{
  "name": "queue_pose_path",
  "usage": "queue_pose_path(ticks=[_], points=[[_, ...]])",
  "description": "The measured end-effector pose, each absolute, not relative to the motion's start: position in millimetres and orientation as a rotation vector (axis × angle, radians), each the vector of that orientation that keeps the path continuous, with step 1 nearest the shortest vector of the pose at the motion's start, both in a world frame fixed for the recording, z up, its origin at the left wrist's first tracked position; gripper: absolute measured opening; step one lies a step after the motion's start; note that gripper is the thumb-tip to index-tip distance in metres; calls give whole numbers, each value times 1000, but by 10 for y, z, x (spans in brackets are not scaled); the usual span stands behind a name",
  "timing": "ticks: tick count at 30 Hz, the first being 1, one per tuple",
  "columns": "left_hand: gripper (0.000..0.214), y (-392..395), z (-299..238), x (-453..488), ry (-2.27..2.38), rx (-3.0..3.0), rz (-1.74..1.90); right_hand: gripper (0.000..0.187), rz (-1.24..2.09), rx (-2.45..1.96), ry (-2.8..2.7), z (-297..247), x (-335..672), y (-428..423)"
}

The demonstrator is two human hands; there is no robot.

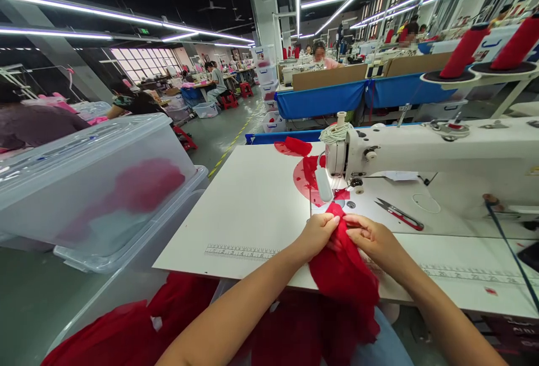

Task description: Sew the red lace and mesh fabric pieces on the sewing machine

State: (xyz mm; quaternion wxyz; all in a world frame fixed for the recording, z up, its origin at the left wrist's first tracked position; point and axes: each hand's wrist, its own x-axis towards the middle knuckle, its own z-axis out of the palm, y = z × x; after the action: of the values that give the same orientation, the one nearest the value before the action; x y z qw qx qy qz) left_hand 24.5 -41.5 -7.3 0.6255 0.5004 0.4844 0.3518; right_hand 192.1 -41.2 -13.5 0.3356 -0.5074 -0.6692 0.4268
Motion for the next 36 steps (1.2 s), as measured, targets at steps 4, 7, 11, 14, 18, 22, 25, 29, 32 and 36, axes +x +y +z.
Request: queue_pose_path(ticks=[4,7,11,14,18,22,25,29,32,36], points=[[43,-423,-119,257,1106,1145,834,47,1143,-1413,-1650,-156,1923,-272],[34,-453,-174,265,1165,1147,955,46,1040,-1452,-1614,-175,1918,-178],[15,-493,-201,274,1217,1138,1073,41,964,-1450,-1554,-193,1959,-103],[30,-506,-153,283,1215,1201,1060,43,971,-1425,-1509,-216,1960,-72],[30,-495,-97,289,1205,1309,902,35,902,-1394,-1497,-215,1956,-16],[25,-476,-116,284,1244,1254,838,31,647,-1409,-1440,-161,2040,21],[27,-474,-114,302,1270,1212,834,31,525,-1379,-1475,-152,2016,-32],[23,-493,-57,347,1298,1218,818,22,606,-1253,-1784,-232,1836,-135],[18,-488,-4,315,1353,1301,771,22,593,-1177,-1988,-298,1795,-132],[22,-345,45,140,1473,1552,704,28,524,-1035,-2218,-326,1918,-46]])
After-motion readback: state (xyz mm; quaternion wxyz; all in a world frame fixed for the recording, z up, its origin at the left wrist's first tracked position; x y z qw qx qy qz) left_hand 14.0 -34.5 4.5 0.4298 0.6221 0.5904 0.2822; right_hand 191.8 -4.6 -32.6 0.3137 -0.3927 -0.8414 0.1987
